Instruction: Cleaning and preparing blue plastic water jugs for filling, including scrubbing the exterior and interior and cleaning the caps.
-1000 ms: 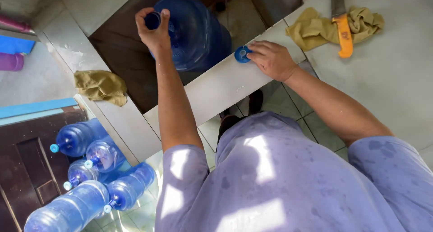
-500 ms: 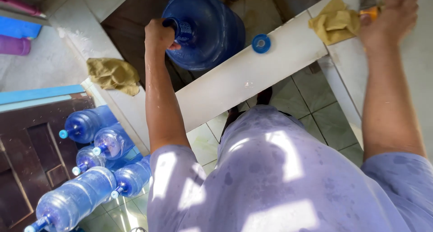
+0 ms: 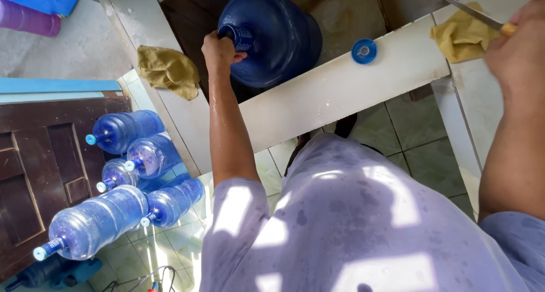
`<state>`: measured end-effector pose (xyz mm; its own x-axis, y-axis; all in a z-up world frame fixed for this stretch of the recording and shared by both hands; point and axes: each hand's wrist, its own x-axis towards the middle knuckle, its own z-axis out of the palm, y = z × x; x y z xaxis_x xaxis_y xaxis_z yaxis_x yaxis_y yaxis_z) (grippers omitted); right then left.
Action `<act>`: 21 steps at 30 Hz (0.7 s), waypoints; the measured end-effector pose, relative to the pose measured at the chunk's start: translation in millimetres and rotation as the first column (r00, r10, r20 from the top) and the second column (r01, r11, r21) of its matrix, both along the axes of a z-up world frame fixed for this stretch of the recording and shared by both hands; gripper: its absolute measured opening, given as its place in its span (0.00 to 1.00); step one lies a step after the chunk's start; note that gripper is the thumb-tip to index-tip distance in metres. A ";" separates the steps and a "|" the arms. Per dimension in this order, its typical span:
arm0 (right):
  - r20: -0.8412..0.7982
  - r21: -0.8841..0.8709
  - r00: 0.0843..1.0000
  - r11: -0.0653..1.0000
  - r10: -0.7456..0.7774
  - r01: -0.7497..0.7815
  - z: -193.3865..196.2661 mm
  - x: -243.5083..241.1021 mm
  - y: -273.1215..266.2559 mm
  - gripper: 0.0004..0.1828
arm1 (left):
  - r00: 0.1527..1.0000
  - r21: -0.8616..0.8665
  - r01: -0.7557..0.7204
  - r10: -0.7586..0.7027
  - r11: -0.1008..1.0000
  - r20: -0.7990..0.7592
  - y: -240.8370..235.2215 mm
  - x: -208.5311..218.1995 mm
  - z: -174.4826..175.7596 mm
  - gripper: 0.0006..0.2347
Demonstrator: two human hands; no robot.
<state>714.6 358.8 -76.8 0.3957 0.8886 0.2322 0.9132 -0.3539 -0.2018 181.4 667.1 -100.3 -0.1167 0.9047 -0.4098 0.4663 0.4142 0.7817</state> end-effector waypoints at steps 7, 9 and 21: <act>-0.479 -0.090 0.825 0.918 0.299 -0.385 65.2 -200.6 68.1 0.15 | 0.995 -0.155 0.000 0.015 0.988 0.095 -19.6 41.8 14.4 0.22; -0.861 -0.034 0.463 0.883 0.212 -0.468 63.4 -248.9 81.8 0.23 | 0.988 -0.140 0.032 -0.010 0.990 0.153 -24.5 59.7 19.7 0.23; -0.803 -0.063 -0.560 0.962 -0.206 -0.265 98.8 -282.2 24.2 0.32 | 0.705 0.353 0.708 -0.636 0.611 -0.313 -32.0 74.1 78.0 0.13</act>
<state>432.4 383.0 22.1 -0.2742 0.8148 -0.5109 -0.5759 -0.5646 -0.5913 255.5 635.1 -22.3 0.5721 0.8201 -0.0050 0.5959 -0.4116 0.6895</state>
